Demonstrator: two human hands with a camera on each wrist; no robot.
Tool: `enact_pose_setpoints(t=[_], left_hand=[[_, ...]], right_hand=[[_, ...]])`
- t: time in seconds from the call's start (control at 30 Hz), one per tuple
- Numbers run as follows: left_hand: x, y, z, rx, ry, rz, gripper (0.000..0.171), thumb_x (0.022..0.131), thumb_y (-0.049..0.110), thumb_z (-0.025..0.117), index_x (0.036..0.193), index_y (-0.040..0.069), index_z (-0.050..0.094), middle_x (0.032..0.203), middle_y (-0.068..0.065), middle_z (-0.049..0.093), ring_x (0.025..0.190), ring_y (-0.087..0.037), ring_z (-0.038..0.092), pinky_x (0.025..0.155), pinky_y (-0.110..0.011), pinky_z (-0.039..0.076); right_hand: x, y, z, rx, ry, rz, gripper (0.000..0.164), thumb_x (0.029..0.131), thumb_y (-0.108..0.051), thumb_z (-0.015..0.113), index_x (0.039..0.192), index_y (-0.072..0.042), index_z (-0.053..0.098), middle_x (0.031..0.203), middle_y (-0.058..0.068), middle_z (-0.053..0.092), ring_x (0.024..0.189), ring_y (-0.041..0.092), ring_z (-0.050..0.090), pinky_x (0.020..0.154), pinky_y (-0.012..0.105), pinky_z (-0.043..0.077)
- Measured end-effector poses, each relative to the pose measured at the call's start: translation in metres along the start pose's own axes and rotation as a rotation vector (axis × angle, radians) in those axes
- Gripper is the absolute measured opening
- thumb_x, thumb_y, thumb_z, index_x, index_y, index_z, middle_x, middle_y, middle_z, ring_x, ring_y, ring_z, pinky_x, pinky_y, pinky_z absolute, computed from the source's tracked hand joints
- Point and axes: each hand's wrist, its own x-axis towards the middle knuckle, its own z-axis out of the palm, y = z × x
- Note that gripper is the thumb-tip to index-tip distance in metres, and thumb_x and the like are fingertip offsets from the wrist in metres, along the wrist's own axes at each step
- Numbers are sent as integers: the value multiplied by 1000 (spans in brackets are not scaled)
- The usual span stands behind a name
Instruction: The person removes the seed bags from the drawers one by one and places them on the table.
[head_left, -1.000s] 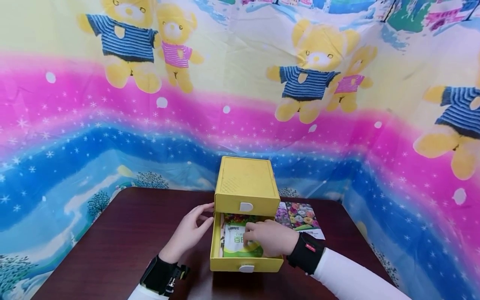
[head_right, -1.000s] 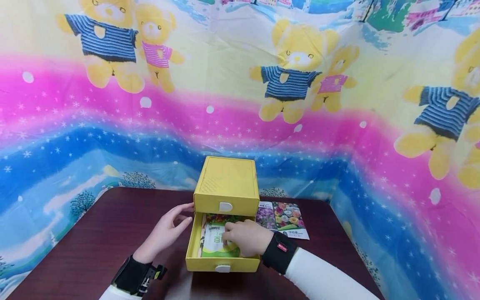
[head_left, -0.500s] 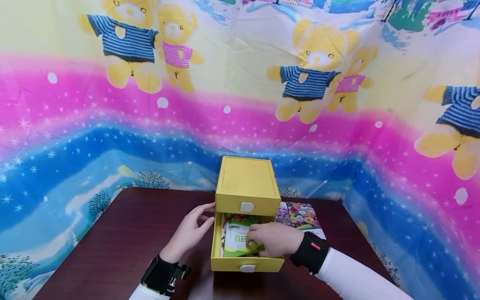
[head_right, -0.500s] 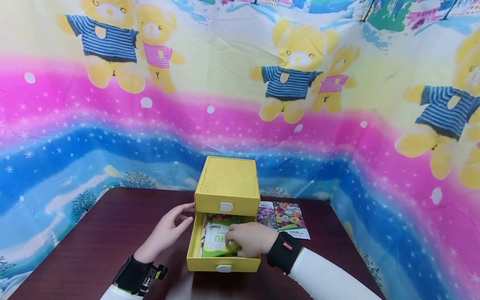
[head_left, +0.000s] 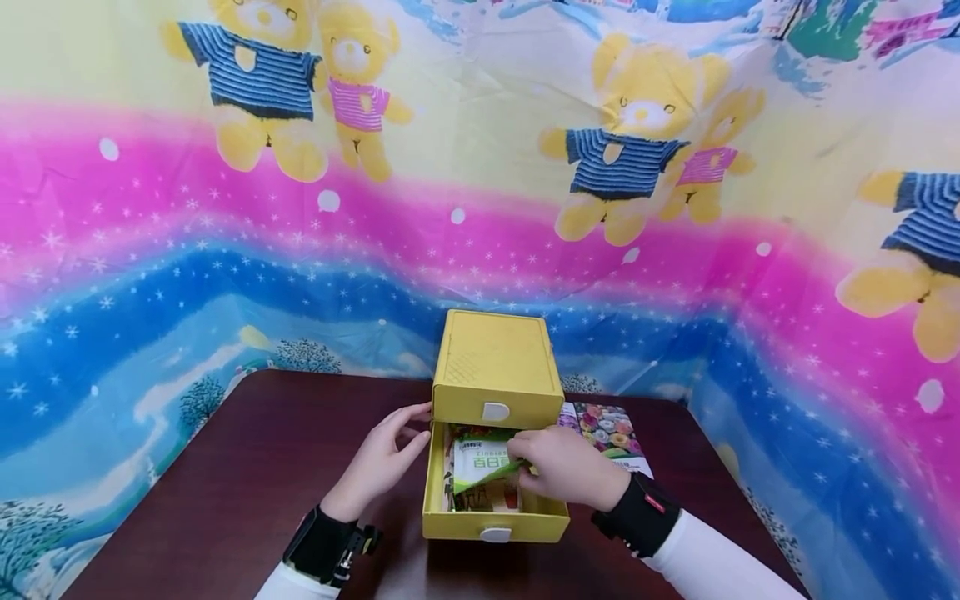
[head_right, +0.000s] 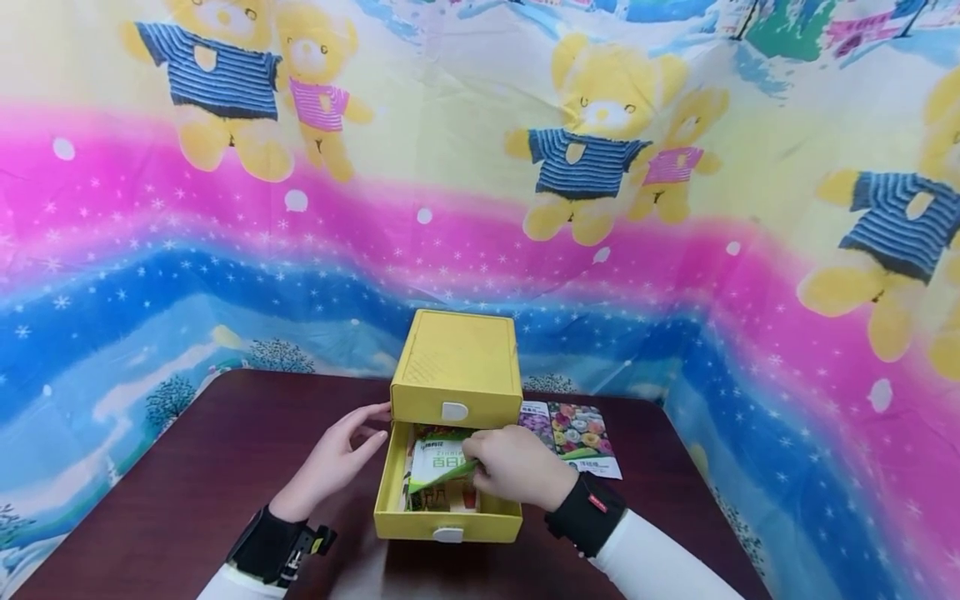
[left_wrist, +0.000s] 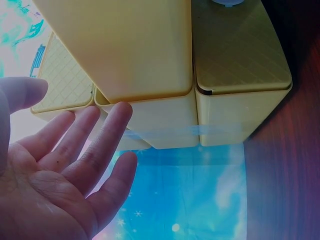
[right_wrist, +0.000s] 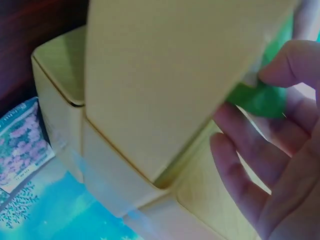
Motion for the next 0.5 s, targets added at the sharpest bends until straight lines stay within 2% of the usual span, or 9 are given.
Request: enact_pose_setpoints(t=[0.17, 0.3, 0.4, 0.5], left_hand=[[0, 0, 1, 7, -2, 2, 43, 103, 18, 63, 145, 19, 56, 133, -5, 63, 104, -17, 67, 85, -33, 55], [1, 1, 1, 2, -4, 12, 43, 103, 19, 63, 145, 19, 56, 133, -8, 63, 105, -18, 67, 85, -33, 55], [1, 1, 1, 2, -2, 20, 43, 103, 18, 63, 145, 18, 56, 133, -9, 63, 105, -18, 67, 86, -34, 55], [1, 0, 1, 7, 5, 17, 43, 103, 18, 63, 145, 17, 56, 132, -10, 63, 104, -19, 67, 85, -33, 55]], right_hand=[[-5, -1, -9, -84, 151, -24, 26, 89, -12, 76, 87, -17, 51, 70, -10, 39, 59, 3, 22, 59, 21, 19], [-7, 2, -16, -157, 282, -62, 32, 86, -6, 75, 83, -16, 45, 70, -11, 26, 60, 3, 19, 60, 21, 18], [-9, 6, -19, -176, 370, -84, 32, 84, -2, 75, 82, -15, 46, 71, -10, 30, 62, 4, 21, 60, 21, 20], [-10, 9, -23, -150, 428, -85, 26, 82, 1, 74, 86, -15, 54, 74, -9, 44, 63, 3, 28, 59, 18, 24]])
